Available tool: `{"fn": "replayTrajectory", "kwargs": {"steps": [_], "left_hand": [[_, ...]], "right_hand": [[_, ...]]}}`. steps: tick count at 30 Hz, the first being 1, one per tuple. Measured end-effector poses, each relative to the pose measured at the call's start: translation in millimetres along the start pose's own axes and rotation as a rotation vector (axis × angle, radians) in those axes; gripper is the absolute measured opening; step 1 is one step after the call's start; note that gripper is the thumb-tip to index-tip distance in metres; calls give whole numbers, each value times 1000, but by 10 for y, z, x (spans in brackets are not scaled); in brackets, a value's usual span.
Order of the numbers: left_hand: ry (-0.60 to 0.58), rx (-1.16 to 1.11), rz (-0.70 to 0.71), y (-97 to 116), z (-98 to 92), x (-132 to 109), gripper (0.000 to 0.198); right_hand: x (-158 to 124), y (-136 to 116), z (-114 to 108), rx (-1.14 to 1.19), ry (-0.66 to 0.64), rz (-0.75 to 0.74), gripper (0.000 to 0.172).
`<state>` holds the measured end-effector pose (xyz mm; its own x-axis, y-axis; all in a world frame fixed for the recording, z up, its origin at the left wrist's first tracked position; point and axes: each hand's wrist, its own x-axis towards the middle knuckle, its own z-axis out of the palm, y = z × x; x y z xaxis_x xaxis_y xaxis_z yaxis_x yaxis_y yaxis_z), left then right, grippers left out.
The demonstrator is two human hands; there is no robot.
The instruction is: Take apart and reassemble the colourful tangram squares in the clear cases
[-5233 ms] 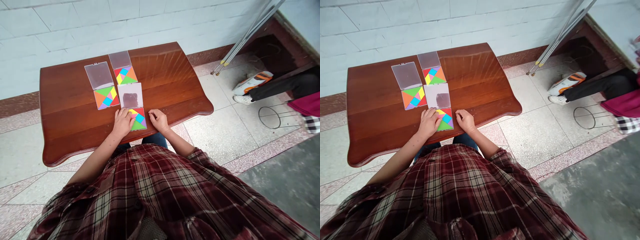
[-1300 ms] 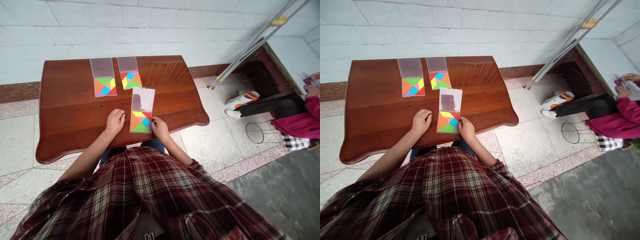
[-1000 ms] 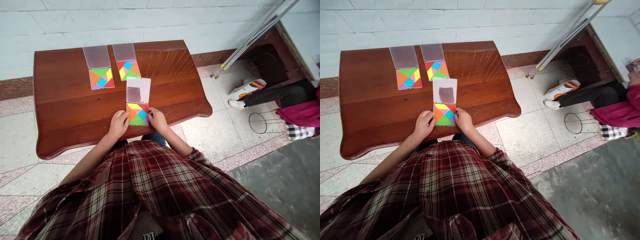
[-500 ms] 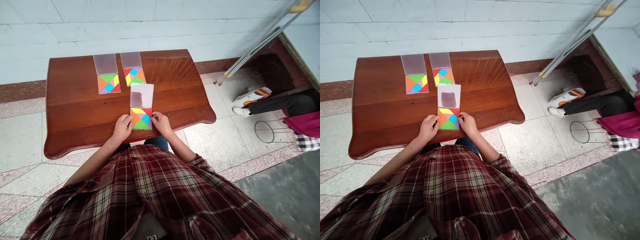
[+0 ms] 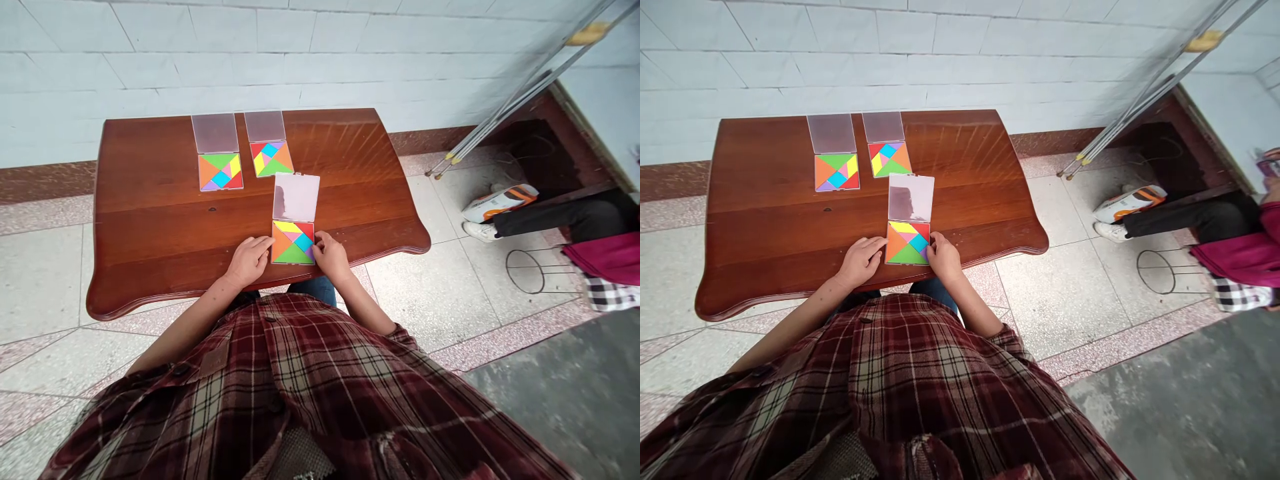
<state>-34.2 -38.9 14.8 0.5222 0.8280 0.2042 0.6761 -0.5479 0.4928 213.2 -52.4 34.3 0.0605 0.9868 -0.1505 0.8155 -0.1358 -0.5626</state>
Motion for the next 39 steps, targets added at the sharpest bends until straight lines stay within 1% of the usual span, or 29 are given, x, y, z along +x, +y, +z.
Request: {"fn": "replayTrajectory", "kwargs": {"steps": [3, 5, 7, 9, 12, 14, 17, 19, 24, 26, 29, 31, 34, 37, 39], "left_hand": [[-17, -6, -7, 14, -15, 6, 41], [-31, -3, -20, 30, -25, 12, 41], [-30, 7, -36, 44, -28, 17, 41], [-16, 24, -51, 50, -25, 20, 41], [8, 36, -77, 46, -18, 19, 39], [24, 30, -92, 39, -16, 19, 37], [45, 17, -94, 32, -18, 20, 37], [55, 10, -91, 31, -15, 16, 37], [90, -34, -113, 1, 0, -9, 33], [104, -69, -128, -43, -17, 28, 31], [125, -68, -146, -150, -92, 224, 29], [148, -3, -154, -234, -156, 455, 28], [126, 127, -153, -361, -215, 874, 30], [71, 251, -193, -491, -193, 1261, 29], [100, 259, -203, -569, -157, 1455, 26]], "right_hand": [[-6, 22, -5, 17, 2, -35, 30], [-36, 31, -17, 10, 38, -79, 29], [-90, 42, -30, 7, 92, -155, 28], [-163, 55, -35, 17, 105, -259, 26], [-279, 62, -6, -11, 27, -413, 19], [-340, 51, 31, -85, -44, -464, 17], [-386, 11, 77, -211, -125, -464, 19], [-390, -27, 83, -269, -151, -438, 21], [-371, -152, 30, -350, -202, -346, 22], [-369, -203, 5, -389, -229, -319, 24], [-377, -248, -15, -446, -248, -290, 28], [-390, -237, -14, -471, -250, -286, 31], [-403, -154, -7, -476, -220, -294, 33], [-381, -26, -29, -468, -162, -268, 31], [-334, 65, -61, -459, -129, -235, 30]]}}
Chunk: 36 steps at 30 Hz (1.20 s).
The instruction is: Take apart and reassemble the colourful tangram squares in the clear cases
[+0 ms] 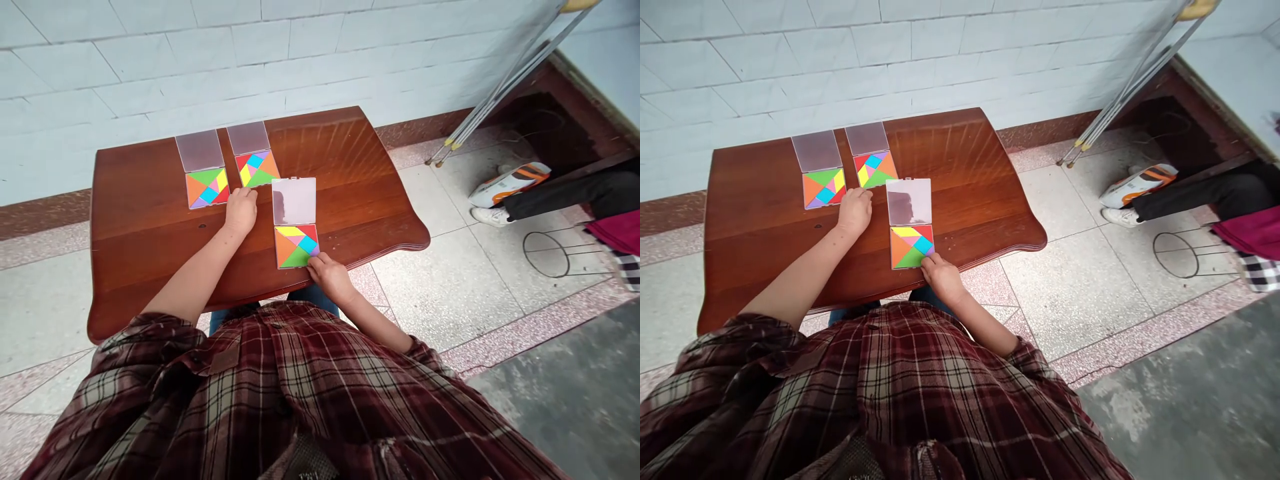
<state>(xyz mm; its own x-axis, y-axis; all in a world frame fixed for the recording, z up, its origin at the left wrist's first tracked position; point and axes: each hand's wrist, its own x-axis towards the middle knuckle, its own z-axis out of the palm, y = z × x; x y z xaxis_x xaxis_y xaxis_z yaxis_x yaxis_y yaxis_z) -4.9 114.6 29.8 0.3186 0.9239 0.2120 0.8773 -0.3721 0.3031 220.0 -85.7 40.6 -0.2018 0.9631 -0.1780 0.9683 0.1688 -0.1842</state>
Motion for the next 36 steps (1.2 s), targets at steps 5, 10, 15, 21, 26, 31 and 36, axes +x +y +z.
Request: {"fn": "replayTrajectory", "kwargs": {"steps": [5, 10, 15, 21, 26, 31, 36], "left_hand": [[-102, 112, -114, 4, 33, 245, 25], [-154, 122, -133, 76, -67, 298, 22], [-185, 145, -181, 122, -114, 296, 25], [-175, 176, -159, 76, -65, 73, 29], [-88, 166, -76, 52, -38, -365, 29], [-168, 241, -47, 191, -182, -908, 31], [-195, 283, -11, 301, -290, -1391, 30]], "right_hand": [[147, 287, 21, 45, 91, 28, 27], [339, 520, 27, 88, 169, 68, 25], [520, 630, -56, 105, 185, 123, 24], [730, 722, -203, 113, 158, 171, 24], [914, 764, -265, 125, 175, 156, 23], [1097, 727, -260, 145, 197, 146, 23], [1242, 672, -197, 131, 213, 120, 23]]}}
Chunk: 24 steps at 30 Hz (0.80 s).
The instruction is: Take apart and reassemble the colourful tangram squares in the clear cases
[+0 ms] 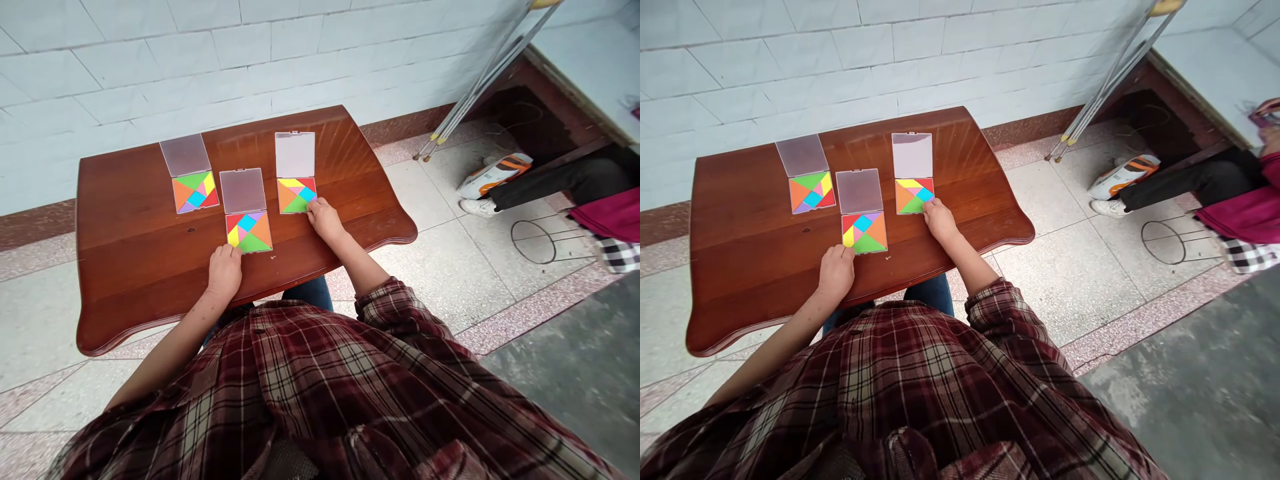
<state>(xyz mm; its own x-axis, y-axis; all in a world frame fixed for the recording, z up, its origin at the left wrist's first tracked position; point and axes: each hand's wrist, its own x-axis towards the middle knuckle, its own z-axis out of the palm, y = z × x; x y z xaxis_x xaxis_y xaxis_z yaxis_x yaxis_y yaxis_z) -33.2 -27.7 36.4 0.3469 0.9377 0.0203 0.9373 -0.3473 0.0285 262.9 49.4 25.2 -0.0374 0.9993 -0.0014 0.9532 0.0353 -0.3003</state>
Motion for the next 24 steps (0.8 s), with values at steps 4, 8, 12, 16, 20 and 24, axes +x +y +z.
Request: {"fn": "replayTrajectory", "kwargs": {"steps": [4, 8, 12, 16, 20, 24], "left_hand": [[-4, 4, 15, 51, 10, -237, 29], [18, -11, 33, 90, 20, -315, 28], [36, -39, 29, 92, 52, -316, 28], [48, -55, 21, 93, 88, -315, 28], [47, -75, -4, 130, 81, -312, 27], [-19, -110, -33, 216, 30, -293, 27]], "right_hand": [[13, -52, 55, 4, 7, -29, 22], [-38, -153, 49, -1, -12, -44, 24], [-69, -239, 8, -19, -45, -36, 26], [-27, -235, -3, -10, -33, -23, 24], [51, -190, 17, 43, 17, -23, 20], [5, -290, -15, 70, 36, 27, 23]]}}
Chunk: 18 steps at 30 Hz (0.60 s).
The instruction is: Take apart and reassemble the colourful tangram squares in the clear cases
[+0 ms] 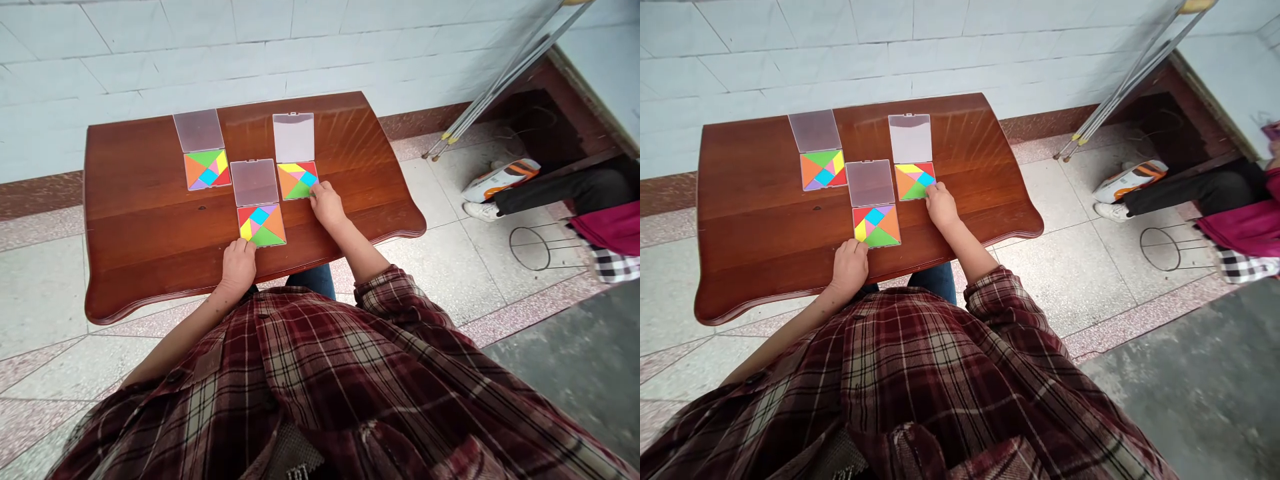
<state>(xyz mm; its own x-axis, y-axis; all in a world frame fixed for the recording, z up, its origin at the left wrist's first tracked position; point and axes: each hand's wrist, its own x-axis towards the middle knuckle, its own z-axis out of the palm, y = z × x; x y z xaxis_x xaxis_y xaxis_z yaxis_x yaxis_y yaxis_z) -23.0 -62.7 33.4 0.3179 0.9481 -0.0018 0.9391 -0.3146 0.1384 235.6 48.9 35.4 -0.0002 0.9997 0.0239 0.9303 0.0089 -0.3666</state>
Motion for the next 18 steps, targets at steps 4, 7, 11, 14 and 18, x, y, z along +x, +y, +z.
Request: {"fn": "replayTrajectory", "kwargs": {"steps": [4, 7, 11, 14, 18], "left_hand": [[-24, -22, 26, 86, -22, 3, 28], [-30, -18, 43, 112, -8, -29, 30], [-20, -66, 145, 71, 52, -94, 33], [81, -158, 170, 1, 100, -114, 29], [167, -245, 67, -48, 94, -86, 26]], "right_hand": [[-214, -316, -38, 126, -45, -149, 24], [-372, -582, -17, 229, -211, -305, 20], [-481, -817, 54, 207, -340, -392, 20], [-523, -914, 101, 157, -376, -369, 26], [-590, -1036, 128, 83, -385, -301, 31]]}}
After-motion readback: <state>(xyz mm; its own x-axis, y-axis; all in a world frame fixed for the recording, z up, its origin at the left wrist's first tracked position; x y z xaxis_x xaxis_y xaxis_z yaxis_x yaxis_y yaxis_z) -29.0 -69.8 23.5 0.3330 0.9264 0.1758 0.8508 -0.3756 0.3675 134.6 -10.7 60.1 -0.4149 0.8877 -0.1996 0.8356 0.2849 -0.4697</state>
